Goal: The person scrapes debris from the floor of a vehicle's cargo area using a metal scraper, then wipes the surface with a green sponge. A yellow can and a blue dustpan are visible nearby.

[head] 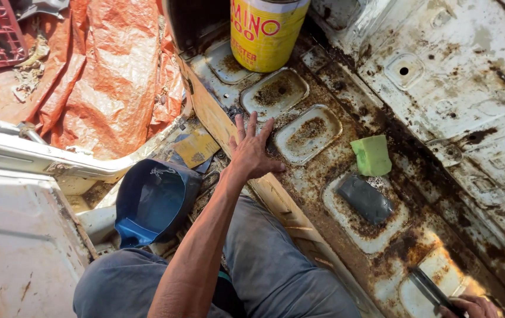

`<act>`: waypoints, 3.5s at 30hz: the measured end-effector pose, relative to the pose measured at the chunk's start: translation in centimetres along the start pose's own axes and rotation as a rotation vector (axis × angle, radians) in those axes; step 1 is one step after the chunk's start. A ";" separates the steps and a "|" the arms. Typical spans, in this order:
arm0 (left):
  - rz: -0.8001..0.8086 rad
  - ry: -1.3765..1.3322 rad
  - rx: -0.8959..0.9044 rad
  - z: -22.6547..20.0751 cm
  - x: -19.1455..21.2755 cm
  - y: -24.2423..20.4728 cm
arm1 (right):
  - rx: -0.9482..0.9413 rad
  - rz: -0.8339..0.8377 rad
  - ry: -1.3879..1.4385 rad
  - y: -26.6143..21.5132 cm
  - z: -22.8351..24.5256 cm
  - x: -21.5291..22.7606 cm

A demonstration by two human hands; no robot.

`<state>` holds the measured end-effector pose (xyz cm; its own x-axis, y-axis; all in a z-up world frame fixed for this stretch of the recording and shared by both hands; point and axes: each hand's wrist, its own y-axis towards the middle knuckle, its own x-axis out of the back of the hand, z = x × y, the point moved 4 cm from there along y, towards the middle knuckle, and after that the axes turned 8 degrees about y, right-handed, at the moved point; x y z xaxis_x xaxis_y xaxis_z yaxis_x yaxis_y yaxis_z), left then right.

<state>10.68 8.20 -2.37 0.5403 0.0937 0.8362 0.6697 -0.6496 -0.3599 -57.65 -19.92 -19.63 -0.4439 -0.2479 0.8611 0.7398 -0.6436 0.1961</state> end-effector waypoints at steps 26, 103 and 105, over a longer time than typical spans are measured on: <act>-0.277 -0.282 0.205 4.8 -1.2 4.8 | 0.085 0.536 -0.127 23.4 42.5 -4.4; -0.451 -0.892 0.446 8.7 1.2 5.2 | -0.611 0.566 1.012 21.4 48.6 -11.1; -0.443 -0.884 0.465 8.8 0.8 4.3 | -0.614 0.468 1.381 20.2 48.6 -11.6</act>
<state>18.48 12.14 -6.89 0.2540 0.8786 0.4044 0.9217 -0.0932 -0.3765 -13.00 5.19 -2.90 -0.5976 -0.7208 -0.3513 0.7805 -0.4226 -0.4606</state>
